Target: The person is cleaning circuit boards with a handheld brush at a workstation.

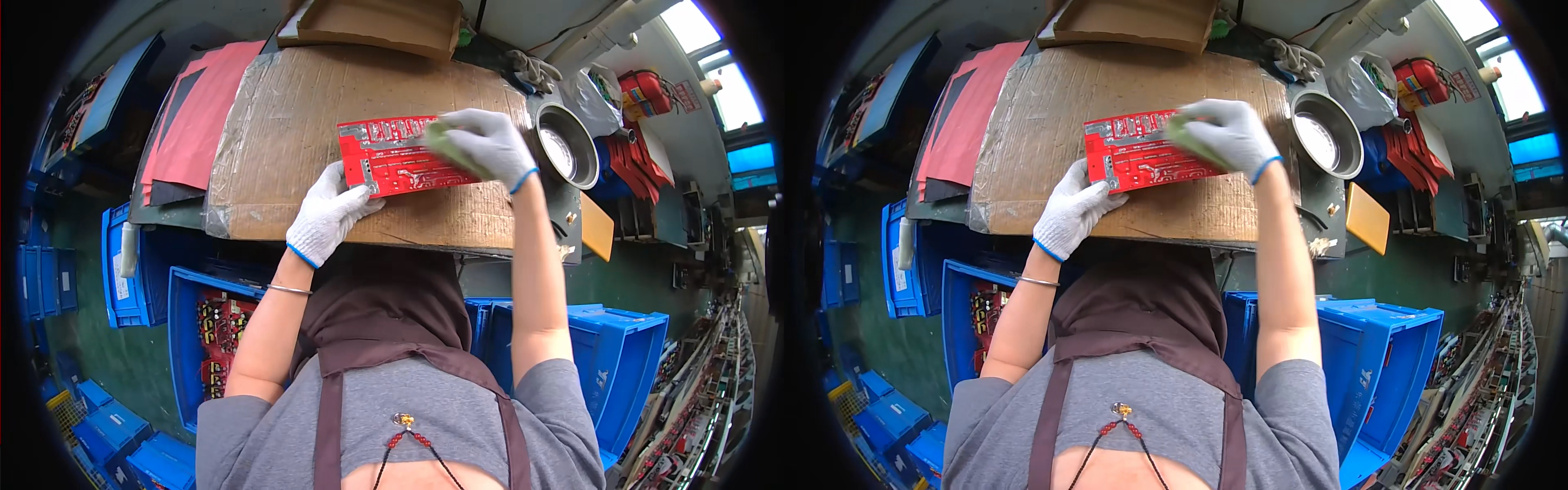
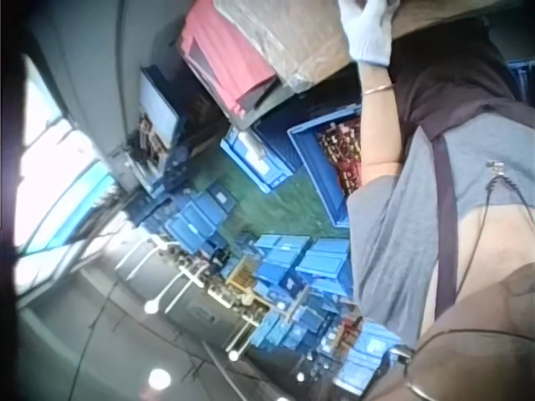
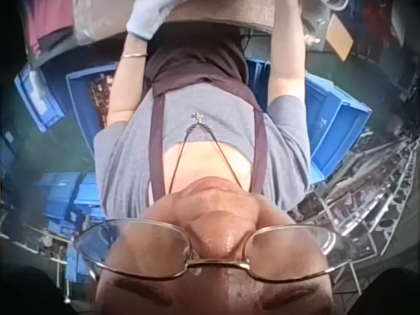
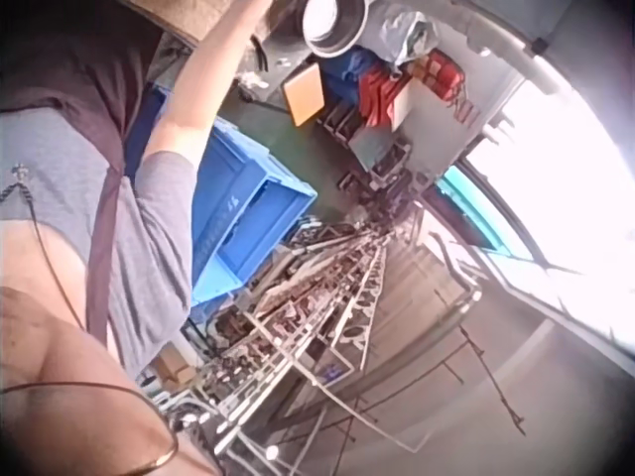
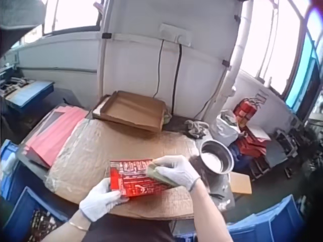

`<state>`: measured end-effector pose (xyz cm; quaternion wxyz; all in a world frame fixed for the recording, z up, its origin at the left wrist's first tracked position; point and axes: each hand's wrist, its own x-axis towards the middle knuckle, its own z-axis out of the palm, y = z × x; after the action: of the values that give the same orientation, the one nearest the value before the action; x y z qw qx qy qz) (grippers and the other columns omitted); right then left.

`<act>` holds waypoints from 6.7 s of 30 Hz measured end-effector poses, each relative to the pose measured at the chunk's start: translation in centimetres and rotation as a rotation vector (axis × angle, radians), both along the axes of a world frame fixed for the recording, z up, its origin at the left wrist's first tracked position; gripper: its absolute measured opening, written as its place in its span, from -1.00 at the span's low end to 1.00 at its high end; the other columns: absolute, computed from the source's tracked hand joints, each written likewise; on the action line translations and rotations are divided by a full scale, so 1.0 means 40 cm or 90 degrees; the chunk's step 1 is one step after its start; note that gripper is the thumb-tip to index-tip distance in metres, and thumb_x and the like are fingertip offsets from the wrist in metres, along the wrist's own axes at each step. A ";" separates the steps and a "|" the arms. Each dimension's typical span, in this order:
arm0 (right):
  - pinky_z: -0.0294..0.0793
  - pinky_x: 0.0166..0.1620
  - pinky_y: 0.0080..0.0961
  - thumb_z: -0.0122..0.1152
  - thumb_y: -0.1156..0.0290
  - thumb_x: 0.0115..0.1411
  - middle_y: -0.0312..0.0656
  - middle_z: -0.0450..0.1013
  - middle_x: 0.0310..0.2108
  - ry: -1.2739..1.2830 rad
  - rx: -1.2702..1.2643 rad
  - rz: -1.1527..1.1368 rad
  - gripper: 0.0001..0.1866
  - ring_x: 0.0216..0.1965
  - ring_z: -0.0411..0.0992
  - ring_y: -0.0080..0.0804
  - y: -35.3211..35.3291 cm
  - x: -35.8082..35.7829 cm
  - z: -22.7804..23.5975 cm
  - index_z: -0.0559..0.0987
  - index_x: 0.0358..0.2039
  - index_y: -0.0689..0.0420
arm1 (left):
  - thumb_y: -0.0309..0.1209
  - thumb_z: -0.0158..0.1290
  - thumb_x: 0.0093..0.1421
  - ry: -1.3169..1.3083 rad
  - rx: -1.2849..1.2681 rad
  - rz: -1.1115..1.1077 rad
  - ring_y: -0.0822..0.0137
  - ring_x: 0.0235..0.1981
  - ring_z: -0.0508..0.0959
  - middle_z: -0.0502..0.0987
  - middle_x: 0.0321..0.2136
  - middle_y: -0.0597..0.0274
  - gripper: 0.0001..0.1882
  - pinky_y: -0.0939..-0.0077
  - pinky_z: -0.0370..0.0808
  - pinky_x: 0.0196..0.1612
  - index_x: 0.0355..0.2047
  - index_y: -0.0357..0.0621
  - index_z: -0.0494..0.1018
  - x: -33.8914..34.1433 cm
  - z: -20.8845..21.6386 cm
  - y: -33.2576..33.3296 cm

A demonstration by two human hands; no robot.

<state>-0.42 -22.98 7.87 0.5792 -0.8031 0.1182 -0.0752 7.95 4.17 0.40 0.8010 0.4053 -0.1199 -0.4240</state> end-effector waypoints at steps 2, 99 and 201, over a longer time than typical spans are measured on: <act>0.57 0.00 -0.53 0.31 0.42 0.21 -0.17 0.68 -0.17 -0.014 -0.063 0.139 -0.73 -0.15 0.61 -0.48 0.162 0.060 0.011 0.71 -0.09 0.22 | -0.55 0.11 0.33 -0.011 -0.007 0.002 0.18 0.12 0.54 0.43 0.14 0.00 -0.44 0.17 0.58 0.15 0.28 -0.37 0.18 -0.007 -0.004 0.008; 0.63 -0.03 -0.43 0.40 0.43 0.17 -0.08 0.66 -0.14 -0.219 -0.244 0.129 -0.70 -0.15 0.66 -0.27 0.255 -0.016 -0.015 0.69 -0.06 0.11 | -0.52 0.08 0.33 -0.208 0.204 0.028 0.58 -0.31 0.51 0.56 -0.17 0.28 -0.57 0.68 0.49 -0.28 0.20 -0.24 0.33 -0.021 -0.012 0.029; 0.61 -0.10 -0.22 0.12 0.47 0.25 -0.05 0.62 -0.24 -0.152 -0.421 -0.129 -0.70 -0.20 0.61 -0.06 0.172 0.067 -0.046 0.63 -0.02 -0.02 | -0.60 0.06 0.27 -0.095 0.070 -0.003 0.41 -0.07 0.56 0.50 0.04 0.14 -0.47 0.55 0.54 -0.03 0.25 -0.26 0.25 -0.018 -0.013 0.014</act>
<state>2.27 -16.10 6.03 0.2873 -0.9166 0.0980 -0.2600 7.22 4.72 -0.13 0.7651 0.4789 -0.1565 -0.4009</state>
